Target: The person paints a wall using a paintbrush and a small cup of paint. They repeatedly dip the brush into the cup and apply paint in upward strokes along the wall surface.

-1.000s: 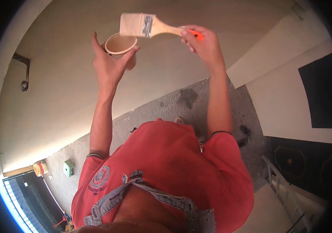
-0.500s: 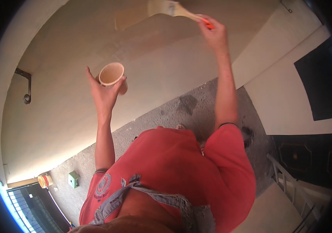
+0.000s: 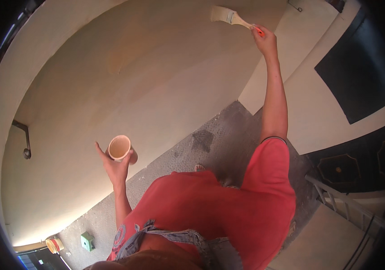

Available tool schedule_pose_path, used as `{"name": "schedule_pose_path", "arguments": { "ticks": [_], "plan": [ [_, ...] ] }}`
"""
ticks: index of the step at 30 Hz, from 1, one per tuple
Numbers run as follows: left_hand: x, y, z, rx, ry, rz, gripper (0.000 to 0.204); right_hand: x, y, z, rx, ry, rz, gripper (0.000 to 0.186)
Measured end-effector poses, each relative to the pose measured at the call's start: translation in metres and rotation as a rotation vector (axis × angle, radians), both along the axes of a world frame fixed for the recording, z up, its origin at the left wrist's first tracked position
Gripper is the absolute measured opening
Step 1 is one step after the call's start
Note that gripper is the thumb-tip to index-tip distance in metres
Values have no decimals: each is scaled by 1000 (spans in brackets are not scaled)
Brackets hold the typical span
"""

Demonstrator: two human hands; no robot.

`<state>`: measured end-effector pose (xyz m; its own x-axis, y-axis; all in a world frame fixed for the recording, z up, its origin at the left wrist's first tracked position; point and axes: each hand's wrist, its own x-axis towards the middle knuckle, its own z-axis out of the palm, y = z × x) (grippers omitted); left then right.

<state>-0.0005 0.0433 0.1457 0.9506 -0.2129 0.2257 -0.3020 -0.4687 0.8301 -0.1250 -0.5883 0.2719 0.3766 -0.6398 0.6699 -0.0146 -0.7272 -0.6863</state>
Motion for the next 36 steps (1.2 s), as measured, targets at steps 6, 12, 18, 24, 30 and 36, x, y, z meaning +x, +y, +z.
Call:
{"name": "schedule_pose_path", "arguments": {
  "ticks": [6,12,18,24,30,36],
  "plan": [
    [-6,-5,-9,-59,57,-26,131,-15,-46,13,59,33,-15,35],
    [-7,-21,-22,-71,60,-21,132,-22,-83,14,23,59,-96,35],
    [-8,-38,-30,-63,53,-28,135,-44,-134,7,-30,83,-191,32],
    [-15,-29,-37,-38,94,-18,137,-60,-134,5,-35,69,-224,34],
    [-17,15,-53,-18,103,5,137,-21,-96,-5,-418,93,-535,27],
    [-11,81,-56,-25,147,-3,137,39,47,-15,-270,114,-442,24]
  ]
}}
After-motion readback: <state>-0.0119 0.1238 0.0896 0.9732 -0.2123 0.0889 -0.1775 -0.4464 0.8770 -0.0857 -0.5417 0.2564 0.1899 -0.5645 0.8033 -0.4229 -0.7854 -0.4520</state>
